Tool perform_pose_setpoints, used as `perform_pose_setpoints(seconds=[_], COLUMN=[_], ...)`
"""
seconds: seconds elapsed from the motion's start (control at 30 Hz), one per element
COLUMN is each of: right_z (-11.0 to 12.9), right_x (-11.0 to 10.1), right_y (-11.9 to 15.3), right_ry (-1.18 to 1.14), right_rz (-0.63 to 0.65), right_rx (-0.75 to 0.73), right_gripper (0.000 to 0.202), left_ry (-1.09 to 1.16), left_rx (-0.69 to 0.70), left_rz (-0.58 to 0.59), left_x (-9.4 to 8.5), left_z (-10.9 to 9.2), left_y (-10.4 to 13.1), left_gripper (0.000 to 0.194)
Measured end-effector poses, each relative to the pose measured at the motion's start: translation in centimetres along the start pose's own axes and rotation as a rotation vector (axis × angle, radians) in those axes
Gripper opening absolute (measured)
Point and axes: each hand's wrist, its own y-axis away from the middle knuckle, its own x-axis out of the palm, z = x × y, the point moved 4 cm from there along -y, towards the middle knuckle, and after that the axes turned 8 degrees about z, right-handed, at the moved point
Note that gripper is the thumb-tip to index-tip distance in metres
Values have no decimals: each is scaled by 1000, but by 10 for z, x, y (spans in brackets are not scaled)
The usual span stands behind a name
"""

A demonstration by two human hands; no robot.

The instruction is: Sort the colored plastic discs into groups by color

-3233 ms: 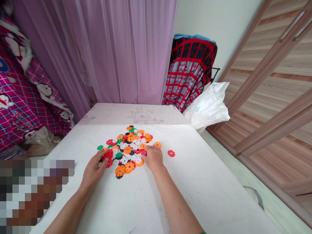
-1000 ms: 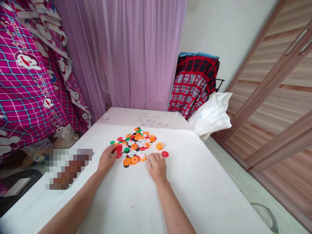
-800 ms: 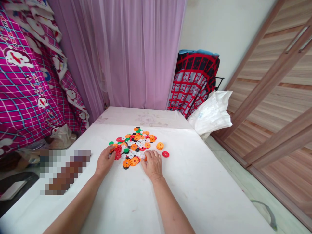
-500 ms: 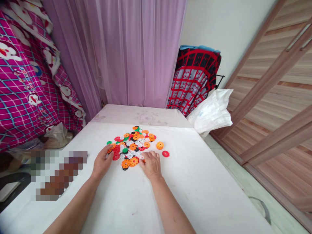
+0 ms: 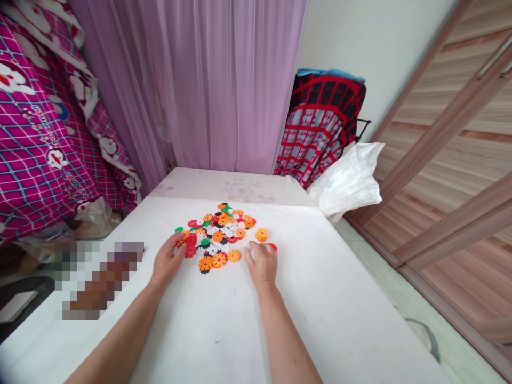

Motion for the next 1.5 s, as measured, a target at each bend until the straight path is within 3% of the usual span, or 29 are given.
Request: perform_pose_setpoints(seconds=[0.1, 0.2, 0.73, 1.03, 1.27, 1.37, 1.5], right_z=[-33, -46, -25, -18, -18, -11, 10], right_x=[-13, -18, -11, -13, -17, -19, -7], right_y=[9, 18, 20, 17, 17, 8, -22], right_ry=[5, -2, 49, 75, 43, 12, 9], right_rz=[12, 54, 189, 227, 155, 126, 270], right_rx=[100, 92, -64, -57, -118, -149, -138], right_gripper=[28, 27, 17, 17, 20, 21, 24], left_ry=[5, 21, 124, 144, 160, 153, 146], left_rx=[-7, -4, -106, -126, -70, -40, -47], left_rz=[10, -11, -16, 28, 9, 9, -1], left_x=[-2, -3, -5, -6, -2, 0, 0], left_z=[0, 2, 4, -1, 5, 8, 7], left_y=[1, 1, 4, 5, 5, 5, 5], left_gripper=[38, 38, 40, 39, 37, 38, 37])
